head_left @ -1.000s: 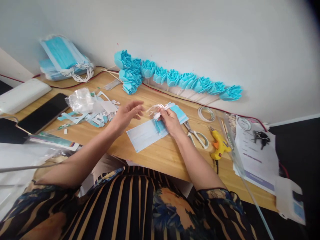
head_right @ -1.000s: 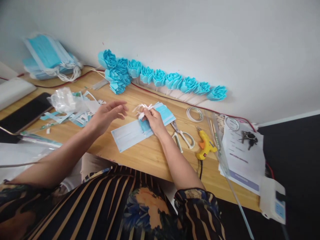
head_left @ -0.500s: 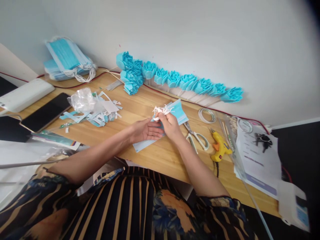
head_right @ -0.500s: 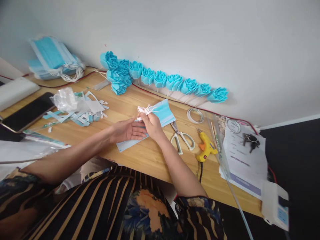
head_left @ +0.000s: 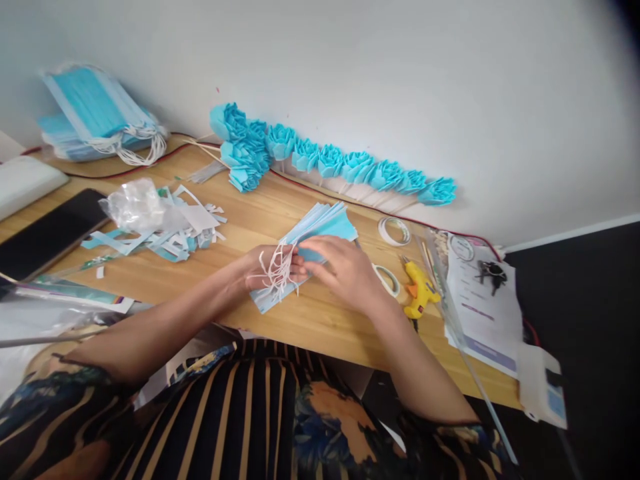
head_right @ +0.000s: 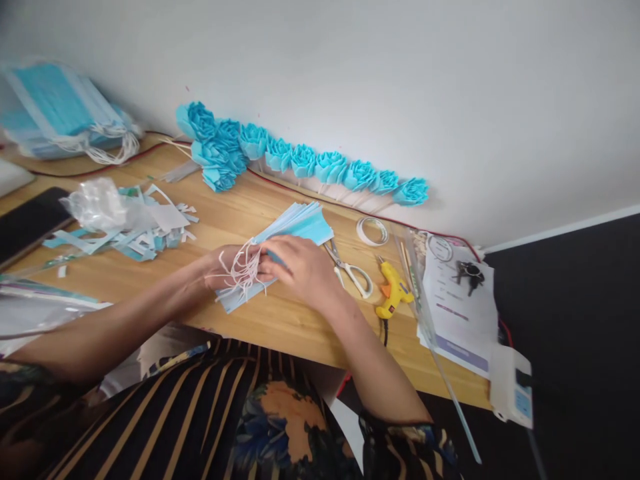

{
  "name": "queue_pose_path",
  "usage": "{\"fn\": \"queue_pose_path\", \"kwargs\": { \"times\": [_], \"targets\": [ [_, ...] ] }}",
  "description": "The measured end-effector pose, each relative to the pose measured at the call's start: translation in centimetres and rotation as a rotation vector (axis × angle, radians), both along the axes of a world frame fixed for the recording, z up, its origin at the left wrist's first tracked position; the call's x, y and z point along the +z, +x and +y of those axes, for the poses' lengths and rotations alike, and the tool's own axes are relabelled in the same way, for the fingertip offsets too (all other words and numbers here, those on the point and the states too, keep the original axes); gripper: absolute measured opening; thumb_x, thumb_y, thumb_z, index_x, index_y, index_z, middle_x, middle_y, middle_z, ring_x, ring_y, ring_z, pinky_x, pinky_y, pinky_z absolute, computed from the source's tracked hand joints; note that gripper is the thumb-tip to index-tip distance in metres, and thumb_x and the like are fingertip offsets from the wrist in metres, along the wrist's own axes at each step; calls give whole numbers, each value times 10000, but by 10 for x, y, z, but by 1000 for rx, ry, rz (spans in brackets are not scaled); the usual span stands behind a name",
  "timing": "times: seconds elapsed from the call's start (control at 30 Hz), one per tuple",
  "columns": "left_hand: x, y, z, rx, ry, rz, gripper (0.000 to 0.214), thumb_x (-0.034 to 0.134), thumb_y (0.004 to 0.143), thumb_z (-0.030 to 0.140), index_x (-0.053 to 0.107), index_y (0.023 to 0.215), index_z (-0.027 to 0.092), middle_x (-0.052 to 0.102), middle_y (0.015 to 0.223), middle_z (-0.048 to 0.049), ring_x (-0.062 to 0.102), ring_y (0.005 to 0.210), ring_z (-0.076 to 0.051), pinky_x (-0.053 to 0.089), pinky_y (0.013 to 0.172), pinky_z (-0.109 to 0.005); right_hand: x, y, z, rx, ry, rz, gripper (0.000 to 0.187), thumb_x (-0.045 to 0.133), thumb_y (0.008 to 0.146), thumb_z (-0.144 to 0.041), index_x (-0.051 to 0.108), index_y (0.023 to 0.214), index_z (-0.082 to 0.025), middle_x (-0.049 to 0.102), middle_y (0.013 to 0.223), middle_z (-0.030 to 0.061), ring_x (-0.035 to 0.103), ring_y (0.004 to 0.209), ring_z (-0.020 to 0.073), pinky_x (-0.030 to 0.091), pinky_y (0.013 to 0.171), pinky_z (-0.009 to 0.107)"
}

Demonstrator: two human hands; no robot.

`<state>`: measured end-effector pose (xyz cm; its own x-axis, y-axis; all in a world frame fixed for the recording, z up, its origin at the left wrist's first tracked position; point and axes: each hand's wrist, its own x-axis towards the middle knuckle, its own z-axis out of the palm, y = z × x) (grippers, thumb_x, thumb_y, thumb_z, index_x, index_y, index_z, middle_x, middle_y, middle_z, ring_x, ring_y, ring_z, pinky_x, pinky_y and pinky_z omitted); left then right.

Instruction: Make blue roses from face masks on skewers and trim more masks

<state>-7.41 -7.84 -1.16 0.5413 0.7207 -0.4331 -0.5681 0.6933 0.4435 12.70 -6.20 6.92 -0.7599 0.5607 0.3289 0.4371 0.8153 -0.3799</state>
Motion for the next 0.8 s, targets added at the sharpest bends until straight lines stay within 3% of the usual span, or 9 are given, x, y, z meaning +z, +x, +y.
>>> {"fn": "queue_pose_path", "kwargs": {
  "times": [0.1, 0.2, 0.3, 0.4, 0.63, 0.8],
  "targets": [
    [12, -5, -2, -14, -33, -2, 283, 441, 1035, 194, 582, 800, 126, 576, 653, -16, 599, 596, -135, 585, 747, -328, -1, 29, 26, -222, -40, 77, 276, 497, 1015, -285, 653, 1241, -260, 743, 1188, 66, 697, 1065, 235, 548, 932, 415],
    [24, -7, -5, -16, -83, 7, 298, 388, 1042, 166, 558, 799, 136, 454, 552, 30, 457, 447, -92, 528, 565, -233, -14, 44, 45, -355, -63, 51, 315, 465, 1003, -257, 668, 1244, -246, 742, 1198, 85, 698, 1071, 253, 553, 946, 438],
    [30, -7, -6, -20, -111, 25, 308, 354, 1051, 169, 536, 804, 138, 349, 519, 61, 314, 380, -60, 333, 391, -145, -32, 36, 46, -319, -33, -73, 344, 461, 1006, -262, 668, 1277, -218, 725, 1246, 107, 658, 1163, 279, 518, 1016, 475],
    [33, -8, -7, -32, -119, 74, 334, 315, 1054, 159, 513, 785, 146, 281, 507, 79, 231, 357, -50, 213, 341, -133, -44, 16, 38, -235, 16, -189, 390, 519, 1003, -325, 635, 1348, -185, 667, 1355, 136, 600, 1242, 308, 479, 1062, 497],
    [34, -17, -22, -54, -51, 131, 347, 428, 1046, 395, 510, 806, 158, 267, 535, 89, 208, 379, -47, 216, 319, -117, -50, -3, 29, -198, 71, -299, 439, 520, 1012, -381, 606, 1392, -179, 609, 1438, 138, 519, 1330, 317, 416, 1110, 508],
    [37, -24, -26, -78, -47, 235, 206, 479, 1027, 303, 534, 895, 155, 312, 550, 85, 232, 373, -41, 222, 324, -109, -55, -4, 27, -225, 58, -290, 430, 523, 1011, -369, 616, 1378, -166, 603, 1442, 156, 520, 1332, 330, 428, 1093, 526]
  ]
}}
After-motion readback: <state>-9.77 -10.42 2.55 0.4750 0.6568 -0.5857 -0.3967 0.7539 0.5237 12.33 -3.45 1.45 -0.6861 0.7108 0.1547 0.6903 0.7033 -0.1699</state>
